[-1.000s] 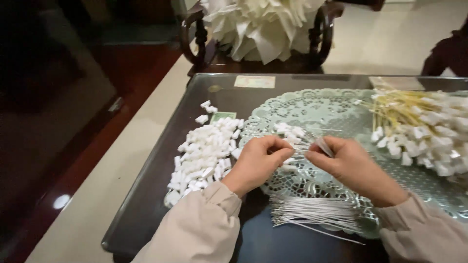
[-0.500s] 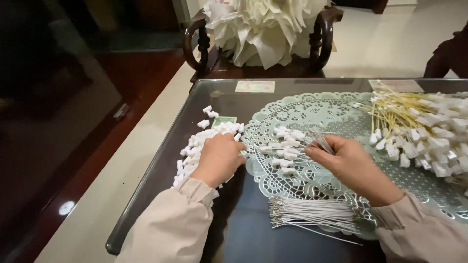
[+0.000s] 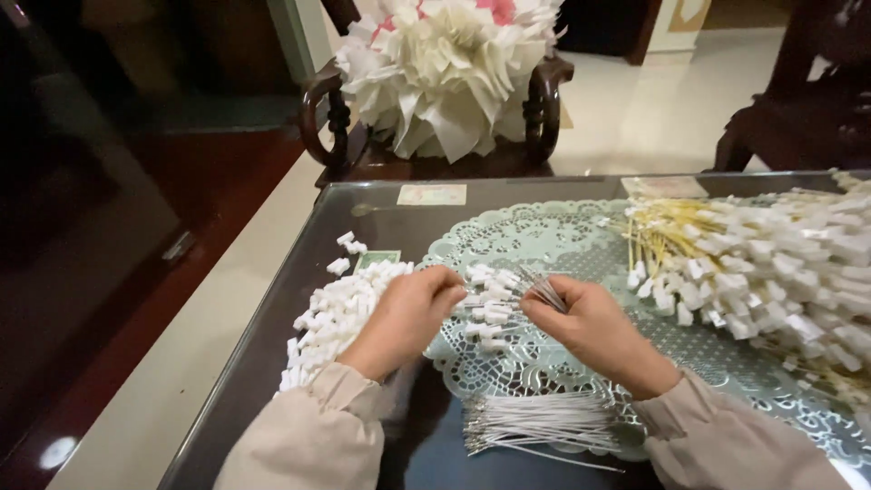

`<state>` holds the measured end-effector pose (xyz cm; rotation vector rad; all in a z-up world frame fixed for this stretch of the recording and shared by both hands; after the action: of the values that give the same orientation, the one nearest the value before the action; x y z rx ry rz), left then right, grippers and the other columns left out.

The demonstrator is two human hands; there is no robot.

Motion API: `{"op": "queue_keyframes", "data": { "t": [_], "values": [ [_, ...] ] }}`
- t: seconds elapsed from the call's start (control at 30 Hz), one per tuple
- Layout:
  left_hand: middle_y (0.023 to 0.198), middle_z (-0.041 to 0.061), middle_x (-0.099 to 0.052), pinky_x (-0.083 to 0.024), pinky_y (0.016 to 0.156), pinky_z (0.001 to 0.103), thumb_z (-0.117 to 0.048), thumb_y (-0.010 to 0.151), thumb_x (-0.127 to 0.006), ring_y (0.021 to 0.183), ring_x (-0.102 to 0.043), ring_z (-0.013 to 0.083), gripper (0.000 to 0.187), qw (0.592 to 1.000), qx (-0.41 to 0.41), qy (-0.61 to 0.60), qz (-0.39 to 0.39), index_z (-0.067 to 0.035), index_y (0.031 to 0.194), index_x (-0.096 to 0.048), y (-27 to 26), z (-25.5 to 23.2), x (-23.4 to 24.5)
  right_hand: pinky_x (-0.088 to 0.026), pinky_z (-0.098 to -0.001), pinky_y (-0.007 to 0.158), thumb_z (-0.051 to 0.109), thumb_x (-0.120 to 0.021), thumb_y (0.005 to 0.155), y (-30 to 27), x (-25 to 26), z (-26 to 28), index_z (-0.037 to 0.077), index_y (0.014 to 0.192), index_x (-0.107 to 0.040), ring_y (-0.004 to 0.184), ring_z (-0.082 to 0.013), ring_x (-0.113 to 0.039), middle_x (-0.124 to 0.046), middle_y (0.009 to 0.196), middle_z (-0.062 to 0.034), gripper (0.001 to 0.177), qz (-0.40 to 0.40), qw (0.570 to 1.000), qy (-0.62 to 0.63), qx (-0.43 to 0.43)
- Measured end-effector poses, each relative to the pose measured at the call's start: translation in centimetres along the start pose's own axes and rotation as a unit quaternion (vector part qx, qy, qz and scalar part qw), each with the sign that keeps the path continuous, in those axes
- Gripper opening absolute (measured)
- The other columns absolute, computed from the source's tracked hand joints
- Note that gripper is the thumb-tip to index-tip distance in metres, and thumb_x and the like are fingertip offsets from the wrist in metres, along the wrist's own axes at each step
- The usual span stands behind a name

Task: Manually assembling small white plastic connectors onto thin metal wires.

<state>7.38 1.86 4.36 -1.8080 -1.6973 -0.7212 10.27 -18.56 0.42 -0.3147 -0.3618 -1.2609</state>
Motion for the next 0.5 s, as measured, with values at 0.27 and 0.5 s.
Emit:
{"op": "queue_keyframes", "data": {
  "t": [0.27, 0.5],
  "values": [
    [0.085, 0.006, -0.066, -0.055, 0.073, 0.026, -0.014, 0.096, -0.054, 0.073, -0.062, 0.0138, 0.031, 0.948, 0.051, -0.308, 0.063, -0.01, 0.126, -0.063, 1.9, -0.6, -3.6, -0.033, -0.0248, 0.045, 0.016, -0.067, 0.092, 0.9, 0.5, -0.8, 0.005, 0.077, -0.066, 0.049, -0.0126, -0.04, -0.052, 0.058, -0.0037, 0.019, -0.038, 0.999, -0.024, 0.018],
    [0.096, 0.01, -0.063, -0.054, 0.067, 0.027, -0.008, 0.101, -0.044, 0.073, -0.06, 0.0158, 0.021, 0.906, 0.069, -0.407, 0.096, -0.005, 0.116, -0.059, 2.2, 0.1, -4.3, -0.034, -0.0245, 0.042, 0.021, -0.065, 0.094, 1.4, 0.8, -1.7, 0.005, 0.071, -0.059, 0.048, -0.0136, -0.04, -0.051, 0.06, -0.0049, 0.029, -0.046, 0.999, -0.017, -0.002]
  ]
}}
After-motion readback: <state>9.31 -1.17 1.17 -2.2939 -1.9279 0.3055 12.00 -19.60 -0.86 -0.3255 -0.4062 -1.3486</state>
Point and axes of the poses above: each hand's wrist, its own y-axis towards the middle knuckle, its own x-axis out of the back of the hand, z = x × y, the point moved 2 cm from there along y, towards the middle knuckle
